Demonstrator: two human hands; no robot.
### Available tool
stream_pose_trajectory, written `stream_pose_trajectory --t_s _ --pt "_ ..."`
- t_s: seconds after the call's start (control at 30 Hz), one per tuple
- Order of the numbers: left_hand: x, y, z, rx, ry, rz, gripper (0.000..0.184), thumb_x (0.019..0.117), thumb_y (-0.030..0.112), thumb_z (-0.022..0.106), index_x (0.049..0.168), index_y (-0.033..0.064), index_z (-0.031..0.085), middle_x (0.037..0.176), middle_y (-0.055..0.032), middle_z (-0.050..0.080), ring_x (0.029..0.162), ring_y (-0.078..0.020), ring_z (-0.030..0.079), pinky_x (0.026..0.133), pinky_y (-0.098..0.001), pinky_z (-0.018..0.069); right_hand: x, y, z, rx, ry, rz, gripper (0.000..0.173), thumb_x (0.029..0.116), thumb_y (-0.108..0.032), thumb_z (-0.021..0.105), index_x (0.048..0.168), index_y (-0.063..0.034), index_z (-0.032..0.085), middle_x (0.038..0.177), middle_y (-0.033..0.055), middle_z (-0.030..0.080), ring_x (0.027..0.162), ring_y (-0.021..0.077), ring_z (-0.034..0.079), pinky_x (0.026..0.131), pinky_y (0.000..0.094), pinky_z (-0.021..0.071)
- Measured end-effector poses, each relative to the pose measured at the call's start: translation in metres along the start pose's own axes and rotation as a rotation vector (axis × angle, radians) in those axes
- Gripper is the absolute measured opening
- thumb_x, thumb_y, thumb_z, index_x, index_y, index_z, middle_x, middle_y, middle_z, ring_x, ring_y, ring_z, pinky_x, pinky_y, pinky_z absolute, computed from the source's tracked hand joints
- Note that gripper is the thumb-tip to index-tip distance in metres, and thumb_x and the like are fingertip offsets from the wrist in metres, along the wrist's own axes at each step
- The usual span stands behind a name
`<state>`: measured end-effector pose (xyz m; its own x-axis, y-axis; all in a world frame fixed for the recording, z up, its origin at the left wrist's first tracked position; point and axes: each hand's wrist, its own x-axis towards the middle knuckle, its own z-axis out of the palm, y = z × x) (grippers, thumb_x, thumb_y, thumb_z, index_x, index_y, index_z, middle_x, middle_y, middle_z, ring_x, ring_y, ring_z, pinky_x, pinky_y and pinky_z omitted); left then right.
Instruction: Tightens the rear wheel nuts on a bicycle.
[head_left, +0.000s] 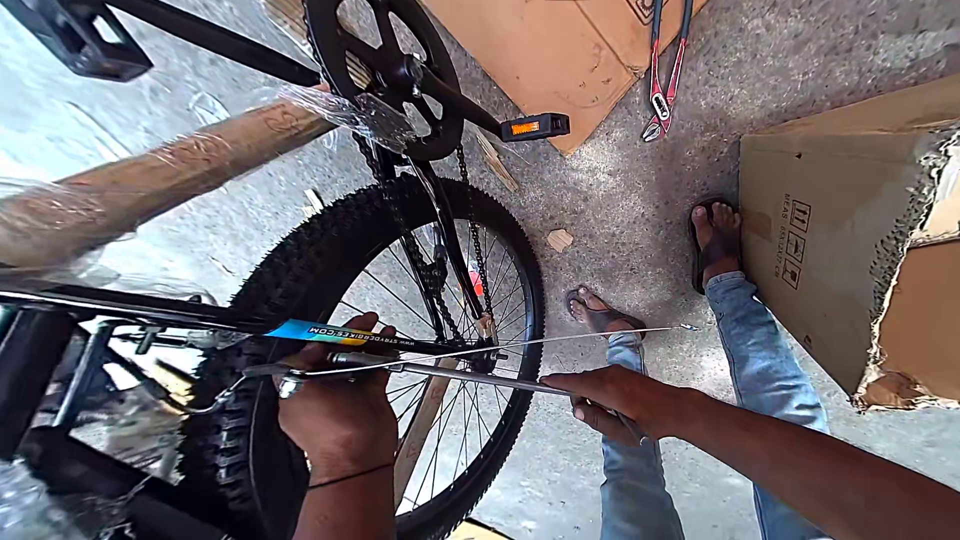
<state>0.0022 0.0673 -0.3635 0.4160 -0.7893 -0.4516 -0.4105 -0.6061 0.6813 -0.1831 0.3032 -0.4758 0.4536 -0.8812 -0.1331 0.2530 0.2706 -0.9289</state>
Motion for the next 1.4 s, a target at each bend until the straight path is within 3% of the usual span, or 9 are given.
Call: stream_pose_trajectory --t_s 0.4,0.87,0.97,1.07,1.1,1.17,1.27,1.33,1.4 --pt "0.000 0.002 0.008 0.001 0.053 0.009 0.036 0.1117 0.029 0.023 0.117 0.0079 0.052 0.101 -0.0074 0.075 0.091 -0.0224 0.075 0.073 -0.0392 0.0636 0.007 -0.002 -0.036 0.130 0.086 -0.052 0.039 0.1033 -0.010 0.048 0.140 -0.0050 0.060 0.087 0.0058 0.068 0.065 0.0066 0.055 0.062 0.0249 0.0500" --pt "0.000 0.015 0.010 -0.009 0.080 -0.103 0.023 0.1086 0.028 0.035 0.112 0.0118 0.052 0.093 -0.0070 0.072 0.085 -0.0209 0.073 0.070 -0.0403 0.0626 0.004 -0.038 -0.049 0.089 0.064 -0.007 0.041 0.1028 -0.009 0.050 0.143 -0.0079 0.059 0.077 0.0028 0.063 0.058 0.0061 0.050 0.054 0.0238 0.0451" --pt "-0.003 0.011 0.011 0.001 0.095 -0.073 0.026 0.1093 0.028 0.034 0.112 0.0107 0.053 0.096 -0.0068 0.073 0.088 -0.0204 0.074 0.070 -0.0394 0.0627 -0.003 -0.024 -0.028 -0.161 0.081 0.069 0.040 0.1040 -0.014 0.051 0.143 -0.0132 0.057 0.089 0.0052 0.067 0.073 0.0164 0.062 0.068 0.0362 0.0552" --pt "-0.003 0.007 0.011 0.034 0.089 -0.024 0.028 0.1099 0.028 0.033 0.113 0.0100 0.055 0.098 -0.0058 0.074 0.089 -0.0198 0.074 0.072 -0.0388 0.0623 -0.008 -0.015 -0.009 -0.598 0.204 0.335 0.036 0.1017 -0.035 0.053 0.131 -0.0186 0.066 0.123 0.0087 0.065 0.118 0.0279 0.060 0.094 0.0449 0.0534" --pt "-0.003 0.004 0.010 0.036 0.073 -0.004 0.029 0.1103 0.027 0.032 0.115 0.0095 0.054 0.100 -0.0057 0.073 0.091 -0.0195 0.073 0.074 -0.0384 0.0620 -0.008 -0.015 -0.008 -0.682 0.235 0.417 0.041 0.1022 -0.041 0.050 0.132 -0.0172 0.066 0.126 0.0111 0.063 0.117 0.0312 0.060 0.089 0.0466 0.0540" --pt "-0.001 -0.001 0.005 0.027 0.012 0.032 0.034 0.1111 0.029 0.026 0.118 0.0093 0.053 0.104 -0.0049 0.073 0.094 -0.0181 0.072 0.078 -0.0366 0.0613 -0.009 -0.019 -0.011 -0.762 0.267 0.479 0.045 0.1041 -0.044 0.046 0.128 -0.0133 0.067 0.102 0.0093 0.066 0.088 0.0287 0.066 0.066 0.0434 0.0557" --pt "0.005 -0.008 -0.012 0.015 -0.124 0.042 0.044 0.1101 0.034 0.019 0.117 0.0149 0.058 0.111 -0.0023 0.075 0.105 -0.0194 0.072 0.086 -0.0403 0.0603 -0.019 -0.023 -0.021 -0.578 0.186 0.422 0.027 0.0980 -0.032 0.057 0.116 -0.0147 0.067 0.078 0.0003 0.064 0.066 0.0180 0.064 0.057 0.0389 0.0535" --pt "0.008 -0.010 -0.025 -0.007 -0.238 0.061 0.052 0.1055 0.037 0.013 0.124 0.0153 0.057 0.123 -0.0035 0.072 0.113 -0.0234 0.069 0.089 -0.0467 0.0593 -0.035 -0.017 -0.027 -0.187 0.162 0.447 0.045 0.0919 -0.012 0.062 0.137 -0.0137 0.063 0.092 0.0031 0.072 0.076 0.0155 0.067 0.072 0.0397 0.0575" --pt "0.012 -0.012 -0.036 -0.081 -0.339 0.070 0.061 0.1011 0.043 0.009 0.131 0.0152 0.054 0.134 -0.0060 0.065 0.123 -0.0267 0.063 0.097 -0.0520 0.0539 -0.054 0.001 -0.017 0.188 0.292 0.342 0.048 0.0973 -0.011 0.045 0.142 -0.0145 0.062 0.104 0.0046 0.074 0.087 0.0105 0.070 0.082 0.0335 0.0600"
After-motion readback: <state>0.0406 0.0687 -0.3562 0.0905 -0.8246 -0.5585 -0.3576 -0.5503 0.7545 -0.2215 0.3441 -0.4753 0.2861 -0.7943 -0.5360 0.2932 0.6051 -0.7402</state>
